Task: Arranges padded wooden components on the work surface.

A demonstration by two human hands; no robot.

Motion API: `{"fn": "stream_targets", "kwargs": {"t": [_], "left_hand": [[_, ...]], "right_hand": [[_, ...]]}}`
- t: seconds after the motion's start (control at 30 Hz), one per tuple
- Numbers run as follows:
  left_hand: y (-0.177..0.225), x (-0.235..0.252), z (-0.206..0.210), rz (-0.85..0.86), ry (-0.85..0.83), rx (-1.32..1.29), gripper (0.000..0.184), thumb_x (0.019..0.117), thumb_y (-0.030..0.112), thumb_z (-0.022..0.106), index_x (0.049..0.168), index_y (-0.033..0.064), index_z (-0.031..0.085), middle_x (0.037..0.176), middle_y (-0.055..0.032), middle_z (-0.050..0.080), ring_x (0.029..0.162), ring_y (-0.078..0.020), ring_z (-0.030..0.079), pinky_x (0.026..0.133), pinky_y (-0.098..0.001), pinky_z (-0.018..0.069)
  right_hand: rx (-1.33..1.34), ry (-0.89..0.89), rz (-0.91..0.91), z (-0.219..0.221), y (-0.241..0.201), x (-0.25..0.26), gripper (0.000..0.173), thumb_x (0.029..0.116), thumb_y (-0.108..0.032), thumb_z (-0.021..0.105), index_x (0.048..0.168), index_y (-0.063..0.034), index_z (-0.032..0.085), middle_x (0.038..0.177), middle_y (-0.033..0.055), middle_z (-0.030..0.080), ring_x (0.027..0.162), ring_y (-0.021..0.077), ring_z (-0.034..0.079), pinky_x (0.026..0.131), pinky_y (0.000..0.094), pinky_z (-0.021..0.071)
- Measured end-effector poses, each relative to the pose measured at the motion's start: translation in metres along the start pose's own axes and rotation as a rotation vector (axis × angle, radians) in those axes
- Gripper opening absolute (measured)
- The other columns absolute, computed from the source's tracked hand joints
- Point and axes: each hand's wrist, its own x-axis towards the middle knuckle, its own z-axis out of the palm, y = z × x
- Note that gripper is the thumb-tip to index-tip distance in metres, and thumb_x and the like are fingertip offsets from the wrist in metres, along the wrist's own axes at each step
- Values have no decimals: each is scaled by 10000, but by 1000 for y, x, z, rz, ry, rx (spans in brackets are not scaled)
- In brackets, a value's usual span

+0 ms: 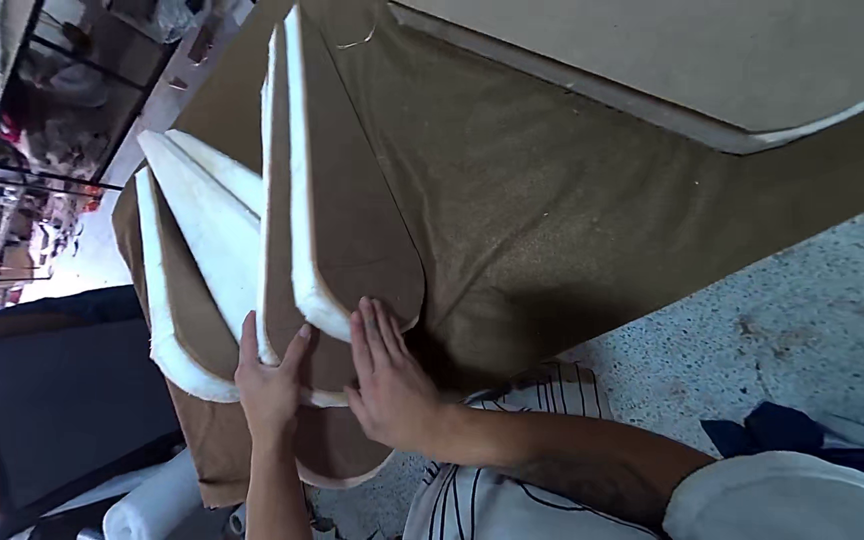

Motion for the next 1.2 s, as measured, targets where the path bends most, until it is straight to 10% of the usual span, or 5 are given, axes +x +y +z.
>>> {"fn": "stream_targets", "kwargs": {"t": [0.37,0.53,0.67,0.8,1.2], "left_hand": [[10,-6,-6,185,58,-29,708,950,427,652,1538,98,434,1545,-137,471,1408,-248,473,1138,-471,432],[79,0,21,349,-31,177,775,951,570,619,1528,87,432,1416,-132,595,1274,-270,598,1057,-510,511],[91,22,67,347,99,428,903,856,631,674,1516,51,465,1511,-194,496,1334,-492,455,1065,-680,385],[90,19,81,369,158,433,920,854,656,597,1518,37,453,1539,-234,454,1411,-506,390,1121,-675,316],[193,-16,103,105,-270,-380,958,813,436,853,1563,148,332,1465,-91,541,1202,-261,621,966,-505,549]], "right_hand": [[140,-130,-132,-4,19,1,905,979,-398,619,1646,-26,133,1734,148,26,1603,260,-40,1317,455,59],[827,277,438,-13,78,4,211,1001,-231,635,1154,-163,762,1120,-47,762,1066,56,703,959,325,602],[1450,-19,1152,-9,123,25,758,964,-572,627,1455,-17,469,1395,241,554,1221,358,614,987,516,547],[1512,57,1067,-17,112,32,804,872,-506,765,1452,-21,490,1512,180,490,1409,308,468,1154,518,412],[1599,553,652,-190,167,29,789,908,-196,762,1555,-184,312,1275,196,656,1101,354,686,910,541,591]]}}
